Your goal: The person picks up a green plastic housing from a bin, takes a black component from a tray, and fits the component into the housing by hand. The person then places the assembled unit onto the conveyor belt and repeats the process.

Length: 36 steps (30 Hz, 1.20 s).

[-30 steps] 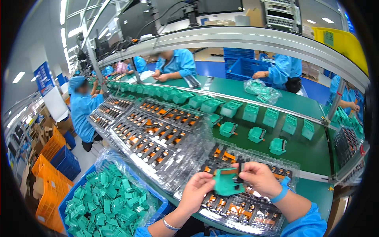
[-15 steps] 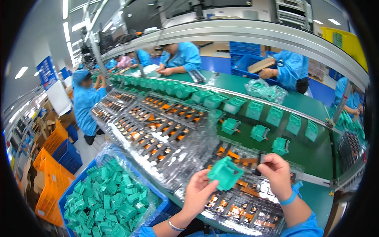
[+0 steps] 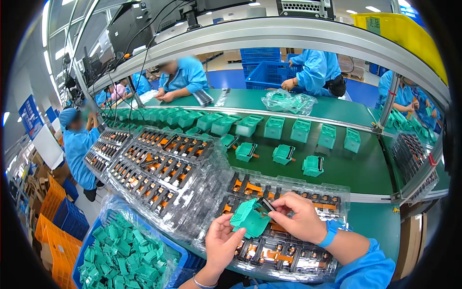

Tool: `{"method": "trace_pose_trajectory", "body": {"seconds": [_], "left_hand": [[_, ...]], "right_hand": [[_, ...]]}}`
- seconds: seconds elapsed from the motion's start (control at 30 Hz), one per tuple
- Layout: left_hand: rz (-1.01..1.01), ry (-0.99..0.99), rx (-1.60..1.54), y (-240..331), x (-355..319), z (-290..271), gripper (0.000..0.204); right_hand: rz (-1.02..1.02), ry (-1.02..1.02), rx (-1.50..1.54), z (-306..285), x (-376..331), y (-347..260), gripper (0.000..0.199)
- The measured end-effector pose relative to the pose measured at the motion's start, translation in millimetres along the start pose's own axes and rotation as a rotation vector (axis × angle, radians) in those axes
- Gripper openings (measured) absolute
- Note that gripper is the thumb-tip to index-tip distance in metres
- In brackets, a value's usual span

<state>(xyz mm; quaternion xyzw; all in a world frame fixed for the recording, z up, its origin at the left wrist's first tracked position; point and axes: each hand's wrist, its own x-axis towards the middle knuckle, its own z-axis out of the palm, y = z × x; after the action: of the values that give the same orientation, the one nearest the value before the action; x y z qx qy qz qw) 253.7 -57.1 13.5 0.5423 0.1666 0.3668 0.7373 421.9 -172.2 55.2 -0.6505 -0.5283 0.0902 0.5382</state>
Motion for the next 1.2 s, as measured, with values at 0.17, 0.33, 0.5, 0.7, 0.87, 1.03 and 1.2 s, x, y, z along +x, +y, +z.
{"method": "trace_pose_trajectory", "body": {"seconds": [0.17, 0.33, 0.5, 0.7, 0.87, 1.03, 1.2], "left_hand": [[0.002, -0.008, 0.008, 2, -3, 1, 0.040], [-0.013, -0.008, 0.005, 2, -3, 0, 0.039], [-0.016, -0.012, -0.006, 2, -5, -1, 0.040], [0.016, -0.035, 0.008, -1, -7, 0, 0.040], [-0.009, -0.078, 0.018, 1, -8, -1, 0.040], [-0.030, -0.097, 0.007, -2, -6, -7, 0.040], [-0.036, -0.089, 0.011, -6, -5, -9, 0.040]], "right_hand": [[0.057, -0.049, -0.019, 3, 0, 8, 0.019], [0.228, -0.114, 0.196, 7, -1, 23, 0.018], [0.317, -0.109, 0.318, 11, -3, 26, 0.017], [0.313, -0.158, 0.358, 12, -4, 28, 0.017], [0.403, -0.347, 0.236, 1, 3, 14, 0.021], [0.418, -0.355, 0.316, 1, 2, 19, 0.020], [0.447, -0.336, 0.414, 3, -1, 20, 0.019]]}}
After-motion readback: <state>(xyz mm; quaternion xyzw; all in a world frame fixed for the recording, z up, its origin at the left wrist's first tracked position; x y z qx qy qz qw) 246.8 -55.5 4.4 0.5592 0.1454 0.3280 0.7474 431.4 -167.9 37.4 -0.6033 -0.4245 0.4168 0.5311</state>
